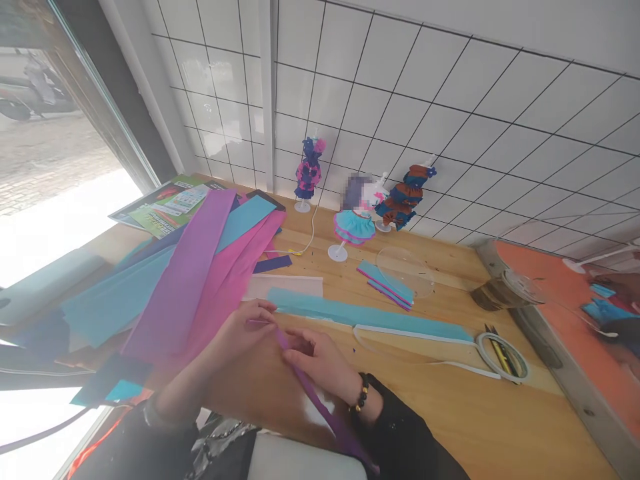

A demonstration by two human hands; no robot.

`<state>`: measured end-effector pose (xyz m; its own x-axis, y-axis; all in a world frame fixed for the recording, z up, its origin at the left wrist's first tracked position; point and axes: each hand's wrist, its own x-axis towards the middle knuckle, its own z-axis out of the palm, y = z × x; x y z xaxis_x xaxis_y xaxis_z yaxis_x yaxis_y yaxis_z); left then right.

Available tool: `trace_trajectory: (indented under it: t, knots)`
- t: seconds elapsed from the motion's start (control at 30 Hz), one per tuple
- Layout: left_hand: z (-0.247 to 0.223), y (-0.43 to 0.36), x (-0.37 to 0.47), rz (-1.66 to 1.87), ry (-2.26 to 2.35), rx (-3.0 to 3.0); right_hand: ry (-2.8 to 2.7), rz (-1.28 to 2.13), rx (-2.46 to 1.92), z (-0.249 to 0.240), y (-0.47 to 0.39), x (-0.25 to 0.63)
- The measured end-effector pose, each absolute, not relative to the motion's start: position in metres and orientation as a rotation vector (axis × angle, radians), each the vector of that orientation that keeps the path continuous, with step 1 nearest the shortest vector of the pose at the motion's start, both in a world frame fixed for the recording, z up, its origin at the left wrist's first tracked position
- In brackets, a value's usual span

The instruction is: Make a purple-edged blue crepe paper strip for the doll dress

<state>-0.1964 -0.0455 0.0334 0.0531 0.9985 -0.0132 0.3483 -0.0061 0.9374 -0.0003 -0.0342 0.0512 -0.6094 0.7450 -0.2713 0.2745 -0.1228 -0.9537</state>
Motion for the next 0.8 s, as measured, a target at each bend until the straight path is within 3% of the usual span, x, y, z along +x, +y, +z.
trace_trajectory:
  t: [0.17, 0.8]
  knots:
    - [0.029, -0.043, -0.207, 1.062, 1.497, 1.44, -1.662, 1.981, -1.239, 0.049, -0.034, -0.001]
    - [0.036, -0.041, -0.216, 0.779, 1.648, 1.225, -1.779, 1.632, -1.568, 0.041, -0.009, 0.038]
